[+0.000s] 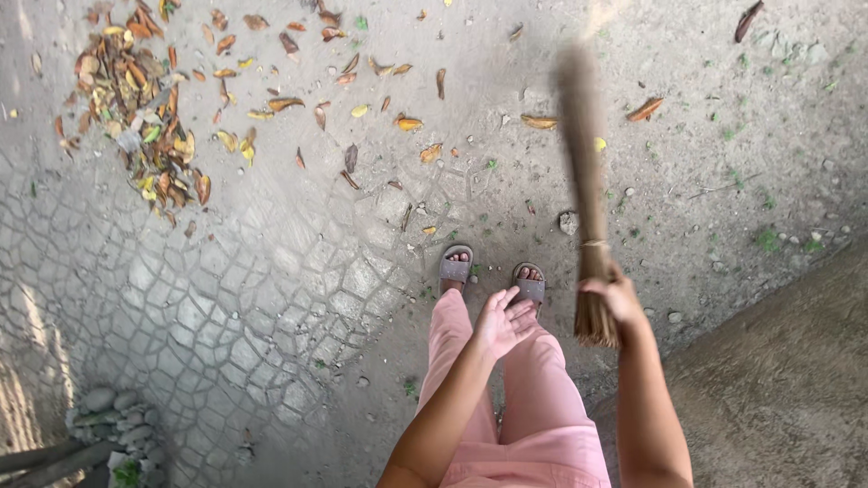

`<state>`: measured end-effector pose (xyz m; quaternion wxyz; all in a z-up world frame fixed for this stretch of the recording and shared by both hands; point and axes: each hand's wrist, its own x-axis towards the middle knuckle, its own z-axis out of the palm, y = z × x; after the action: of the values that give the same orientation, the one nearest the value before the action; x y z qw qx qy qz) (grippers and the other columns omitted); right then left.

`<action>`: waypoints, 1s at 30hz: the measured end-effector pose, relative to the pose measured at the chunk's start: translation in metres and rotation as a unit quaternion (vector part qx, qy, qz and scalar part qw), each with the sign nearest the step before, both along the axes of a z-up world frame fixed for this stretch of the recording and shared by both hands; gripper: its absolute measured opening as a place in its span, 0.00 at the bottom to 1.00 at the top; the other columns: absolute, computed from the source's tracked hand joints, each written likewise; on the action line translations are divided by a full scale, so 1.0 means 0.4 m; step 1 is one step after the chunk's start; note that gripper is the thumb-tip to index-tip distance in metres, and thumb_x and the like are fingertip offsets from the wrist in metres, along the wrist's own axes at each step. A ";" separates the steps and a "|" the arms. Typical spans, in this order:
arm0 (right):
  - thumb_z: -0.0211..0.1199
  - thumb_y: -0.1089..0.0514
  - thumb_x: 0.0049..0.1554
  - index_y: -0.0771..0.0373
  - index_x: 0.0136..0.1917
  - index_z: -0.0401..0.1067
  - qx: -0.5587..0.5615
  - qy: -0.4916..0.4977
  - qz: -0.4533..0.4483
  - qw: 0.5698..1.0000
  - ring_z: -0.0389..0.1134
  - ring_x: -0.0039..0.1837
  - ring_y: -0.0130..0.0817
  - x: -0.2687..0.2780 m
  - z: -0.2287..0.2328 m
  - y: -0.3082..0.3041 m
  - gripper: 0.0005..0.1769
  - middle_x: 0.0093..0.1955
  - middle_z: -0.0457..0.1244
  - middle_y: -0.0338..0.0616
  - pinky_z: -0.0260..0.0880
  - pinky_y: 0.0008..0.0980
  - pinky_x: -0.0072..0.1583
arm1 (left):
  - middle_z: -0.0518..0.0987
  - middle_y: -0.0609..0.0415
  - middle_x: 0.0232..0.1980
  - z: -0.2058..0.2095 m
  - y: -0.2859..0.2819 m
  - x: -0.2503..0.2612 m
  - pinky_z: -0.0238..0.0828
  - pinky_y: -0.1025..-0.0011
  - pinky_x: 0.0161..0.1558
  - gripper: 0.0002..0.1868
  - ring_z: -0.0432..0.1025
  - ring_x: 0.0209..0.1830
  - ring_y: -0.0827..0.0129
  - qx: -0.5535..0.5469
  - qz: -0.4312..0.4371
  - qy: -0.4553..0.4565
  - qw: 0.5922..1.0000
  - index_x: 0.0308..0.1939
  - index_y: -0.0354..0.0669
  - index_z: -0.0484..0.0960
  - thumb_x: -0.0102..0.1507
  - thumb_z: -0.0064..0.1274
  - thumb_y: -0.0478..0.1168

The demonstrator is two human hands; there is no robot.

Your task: The person sweeps leaves on a stone patio and adjusts a bundle of sticks by hand.

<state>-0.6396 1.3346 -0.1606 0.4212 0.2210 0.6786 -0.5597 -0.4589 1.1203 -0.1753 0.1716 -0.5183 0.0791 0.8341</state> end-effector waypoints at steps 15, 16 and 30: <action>0.72 0.54 0.38 0.60 0.81 0.51 -0.008 -0.057 0.205 0.977 0.71 0.55 0.48 -0.027 -0.089 -0.046 0.60 0.60 0.67 0.56 0.73 0.43 0.57 | 0.76 0.55 0.55 -0.065 0.119 -0.013 0.68 0.57 0.59 0.27 0.70 0.56 0.63 -0.049 -0.031 -0.071 0.996 0.60 0.49 0.72 0.63 0.52 0.57; 0.73 0.53 0.38 0.64 0.80 0.56 -0.059 -0.034 0.200 0.977 0.72 0.57 0.44 -0.005 -0.065 -0.044 0.59 0.60 0.70 0.57 0.72 0.38 0.59 | 0.77 0.57 0.51 -0.064 0.112 -0.001 0.69 0.58 0.56 0.26 0.71 0.53 0.65 -0.045 -0.027 -0.066 0.996 0.56 0.46 0.73 0.62 0.52 0.58; 0.63 0.54 0.52 0.76 0.62 0.63 -0.095 -0.102 -0.013 0.990 0.68 0.38 0.42 0.029 -0.083 -0.114 0.31 0.42 0.65 0.51 0.72 0.40 0.42 | 0.81 0.56 0.53 -0.002 0.121 0.042 0.71 0.59 0.56 0.23 0.76 0.51 0.64 -0.044 0.016 -0.055 0.997 0.61 0.57 0.75 0.63 0.51 0.55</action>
<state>-0.6280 1.2892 -0.1938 0.5000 0.2454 0.5728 -0.6013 -0.4423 1.1688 -0.1763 0.1399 -0.5717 0.0978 0.8025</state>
